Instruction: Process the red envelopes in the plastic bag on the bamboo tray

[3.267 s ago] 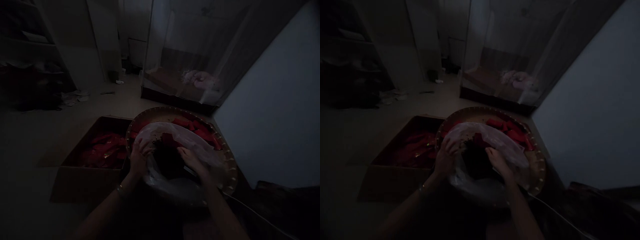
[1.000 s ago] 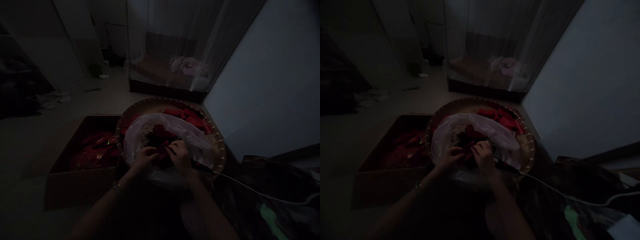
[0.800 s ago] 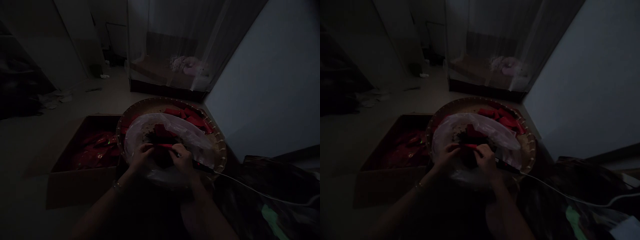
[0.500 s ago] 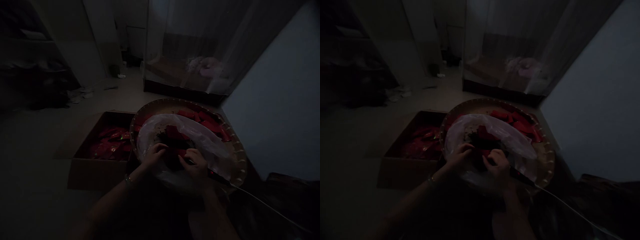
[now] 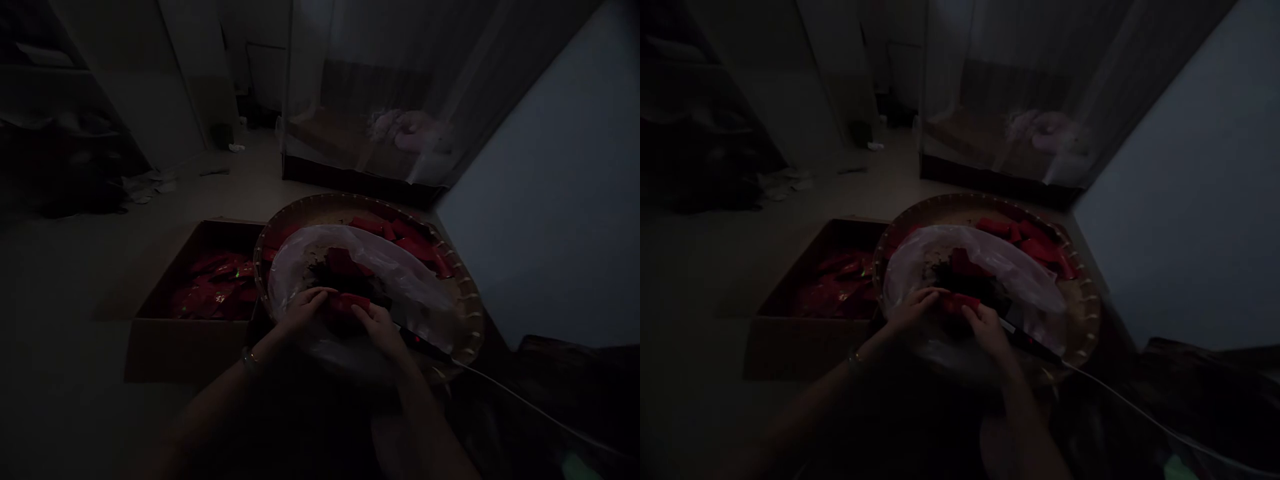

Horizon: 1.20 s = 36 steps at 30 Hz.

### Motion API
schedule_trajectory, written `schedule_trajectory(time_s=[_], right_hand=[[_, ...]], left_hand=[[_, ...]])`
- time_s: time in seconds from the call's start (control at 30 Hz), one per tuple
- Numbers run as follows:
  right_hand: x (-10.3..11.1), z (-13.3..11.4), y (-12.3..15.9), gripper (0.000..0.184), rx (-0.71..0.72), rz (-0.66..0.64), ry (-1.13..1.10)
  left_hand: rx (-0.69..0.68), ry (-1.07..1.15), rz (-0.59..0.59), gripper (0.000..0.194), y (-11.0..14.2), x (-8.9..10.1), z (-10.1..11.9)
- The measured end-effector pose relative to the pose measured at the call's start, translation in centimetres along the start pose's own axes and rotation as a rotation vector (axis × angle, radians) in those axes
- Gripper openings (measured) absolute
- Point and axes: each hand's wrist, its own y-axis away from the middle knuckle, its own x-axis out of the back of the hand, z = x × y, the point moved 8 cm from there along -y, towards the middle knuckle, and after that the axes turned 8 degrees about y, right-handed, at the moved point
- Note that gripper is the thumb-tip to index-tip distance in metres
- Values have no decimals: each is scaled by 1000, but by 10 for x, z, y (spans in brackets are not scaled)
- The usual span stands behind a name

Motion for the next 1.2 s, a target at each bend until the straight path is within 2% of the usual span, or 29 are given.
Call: schedule_trajectory(time_s=[0.1,0.17,0.23,0.3,0.4,0.5,0.63,0.7,0.73,0.8,0.83,0.87,0.93,1.0,1.1,1.2], right_hand=[[0,1,0,54,13,-43,0],[-3,3,1,57,-14,-80,-27],[-9,3,1,58,-21,-115,-41],[-15,-2,2,54,8,-130,-29],[-20,-14,5,49,50,-125,16],[-20,-21,10,51,50,-160,46],[-1,-19,10,53,4,-228,-21],[21,-15,1,54,-2,-160,-22],[36,-12,-6,51,3,-60,28],[58,-10,-22,31,37,81,289],[59,-10,-30,25,66,77,455],[55,-9,-38,28,96,50,601],[40,0,-53,46,116,-61,850],[27,13,-64,55,71,-140,1025],[16,21,-71,51,38,-155,1100],[13,19,-71,44,56,-149,1099]], left_hand=[[-19,-50,37,35,0,4,0],[-175,-219,116,37,4,9,13],[-387,-486,144,50,12,2,31],[-521,-739,40,57,19,-16,38],[-544,-924,-167,45,20,-38,31],[-538,-927,-232,43,16,-42,26],[-540,-853,-183,42,9,-32,24],[-533,-815,-116,42,5,-24,26],[-530,-793,-87,42,4,-21,27],[-521,-730,-43,42,2,-15,30],[-510,-694,-24,43,2,-13,32],[-495,-660,-6,43,1,-10,33],[-465,-606,36,42,1,-5,35],[-453,-574,66,43,2,0,37],[-459,-567,104,46,3,6,38],[-472,-606,125,47,3,9,36]])
